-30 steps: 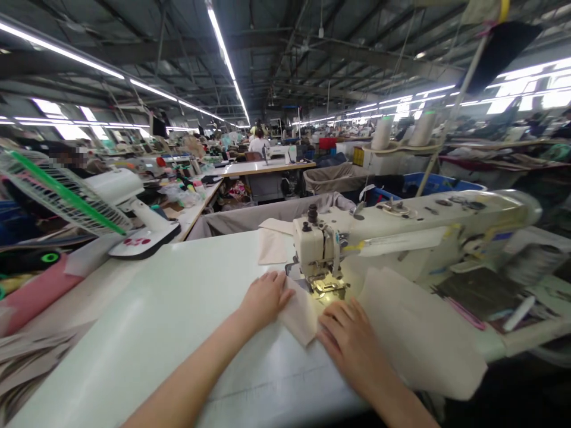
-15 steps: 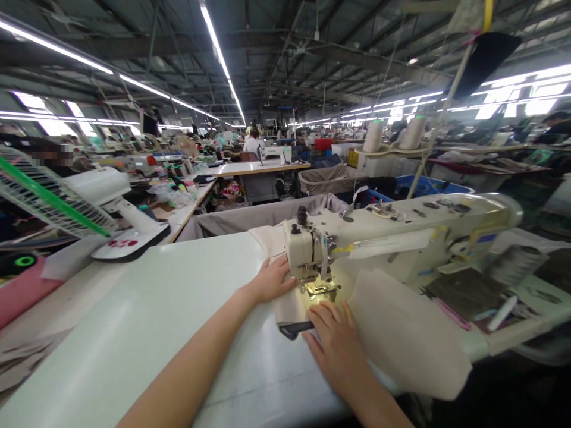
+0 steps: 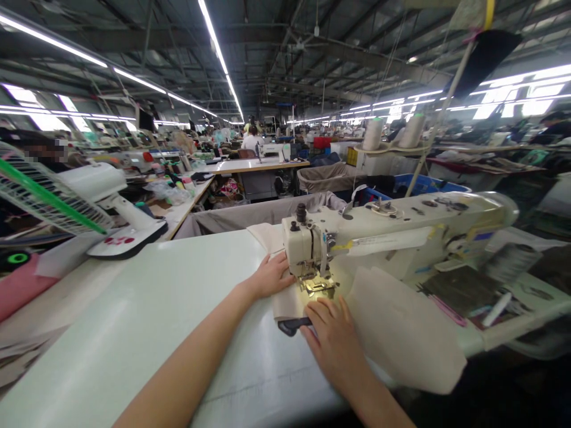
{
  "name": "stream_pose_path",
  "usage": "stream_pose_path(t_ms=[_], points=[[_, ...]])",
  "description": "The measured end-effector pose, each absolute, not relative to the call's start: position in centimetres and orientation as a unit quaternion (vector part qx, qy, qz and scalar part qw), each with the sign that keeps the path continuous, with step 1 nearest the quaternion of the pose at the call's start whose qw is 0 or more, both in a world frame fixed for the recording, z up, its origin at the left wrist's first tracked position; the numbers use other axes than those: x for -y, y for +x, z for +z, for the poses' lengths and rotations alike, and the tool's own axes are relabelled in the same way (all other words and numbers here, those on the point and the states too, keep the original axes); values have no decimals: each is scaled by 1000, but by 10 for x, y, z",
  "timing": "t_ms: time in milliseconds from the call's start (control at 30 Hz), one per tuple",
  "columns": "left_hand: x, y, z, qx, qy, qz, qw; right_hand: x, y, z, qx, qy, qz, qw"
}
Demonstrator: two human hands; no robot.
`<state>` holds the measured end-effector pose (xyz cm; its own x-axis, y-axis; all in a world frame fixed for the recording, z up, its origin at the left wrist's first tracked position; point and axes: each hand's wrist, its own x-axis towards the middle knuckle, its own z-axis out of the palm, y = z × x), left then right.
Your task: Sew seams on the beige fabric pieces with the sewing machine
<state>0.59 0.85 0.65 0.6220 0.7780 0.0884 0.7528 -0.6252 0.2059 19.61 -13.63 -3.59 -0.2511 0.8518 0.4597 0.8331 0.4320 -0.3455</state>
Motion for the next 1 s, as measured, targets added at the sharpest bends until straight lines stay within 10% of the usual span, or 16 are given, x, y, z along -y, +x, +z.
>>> stream_pose_path(t_ms=[1000], points=[[59, 5, 8, -313, 933, 156, 83, 112, 193, -26, 800, -532, -10, 276]])
